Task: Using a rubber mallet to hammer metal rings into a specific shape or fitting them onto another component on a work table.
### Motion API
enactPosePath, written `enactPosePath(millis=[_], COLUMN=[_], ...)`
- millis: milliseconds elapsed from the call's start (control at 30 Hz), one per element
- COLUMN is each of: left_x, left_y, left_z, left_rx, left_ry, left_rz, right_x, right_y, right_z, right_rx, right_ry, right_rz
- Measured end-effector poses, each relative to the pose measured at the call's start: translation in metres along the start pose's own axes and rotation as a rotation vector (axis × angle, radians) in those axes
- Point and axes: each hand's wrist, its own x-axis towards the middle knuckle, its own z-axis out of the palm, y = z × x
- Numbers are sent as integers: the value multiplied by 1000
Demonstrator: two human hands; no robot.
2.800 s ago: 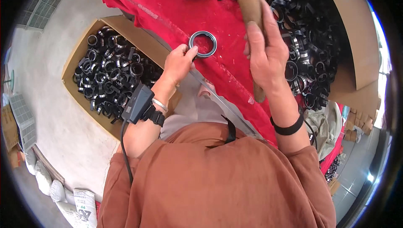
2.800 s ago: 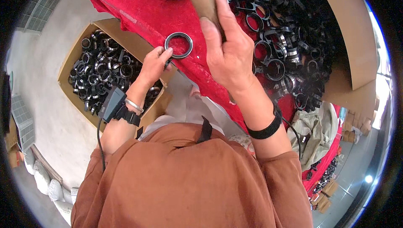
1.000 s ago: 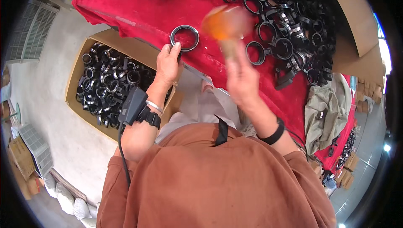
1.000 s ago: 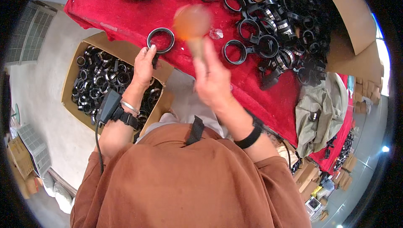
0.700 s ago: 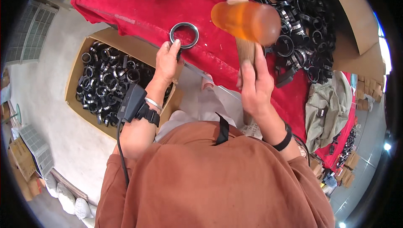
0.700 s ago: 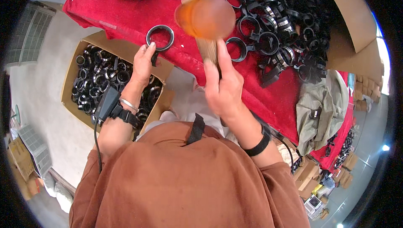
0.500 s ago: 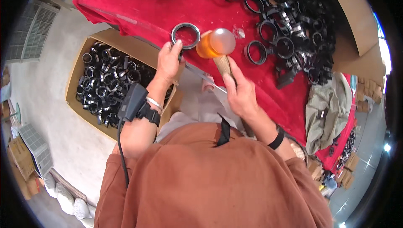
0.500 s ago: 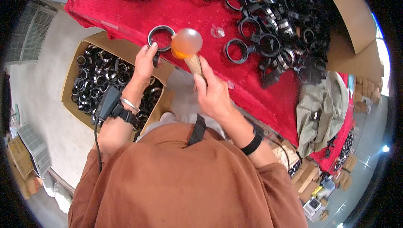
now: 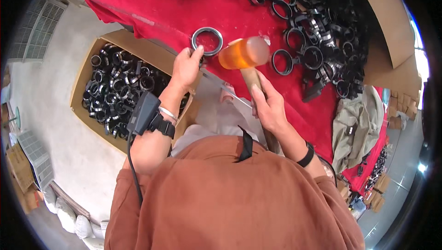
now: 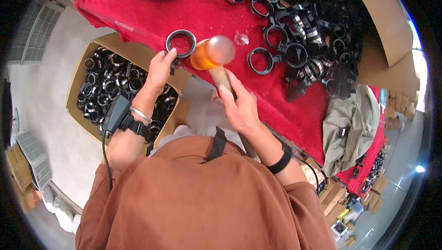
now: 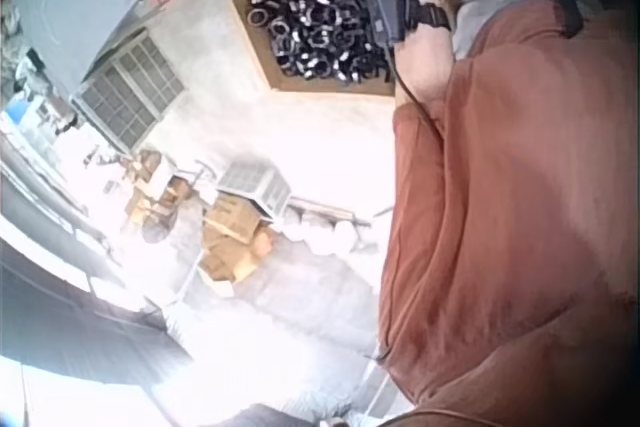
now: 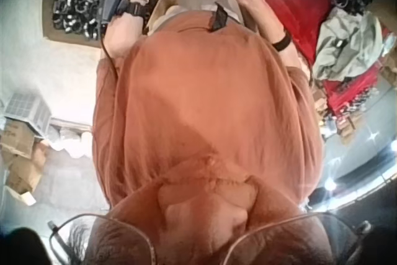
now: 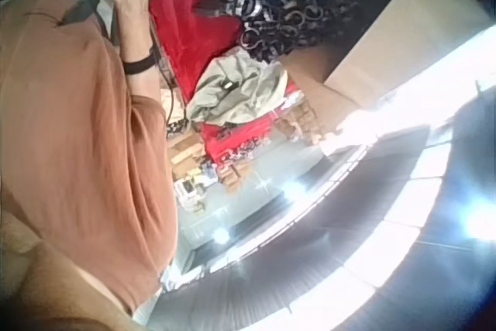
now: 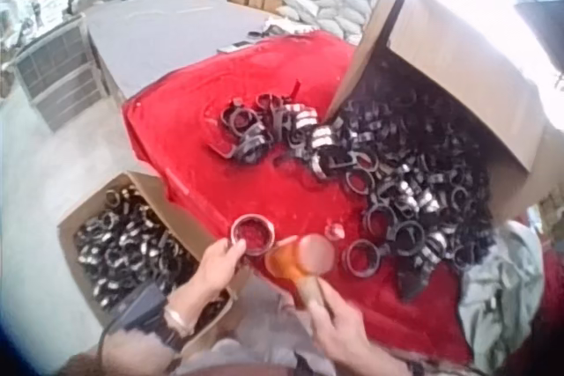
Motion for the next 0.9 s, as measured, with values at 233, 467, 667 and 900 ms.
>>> enactPosePath(millis=[233,467,667,900], left_x=[16,11,13,5], left_y=[10,9,6,12], left_z=[-4,6,9,17], left_rx=[313,263,260,467], left_ry=[260,340,344,472], left_rz=[-66,-65,-68,74], right_x=[27,75,87,87], right_y=[-16,-44,-53,-41], right_z=[-12,7,22,36], right_rx=[91,-132,-117,-232], right_ry=[-19,38,138,152], right_rz=[-43,-141,-338,-398])
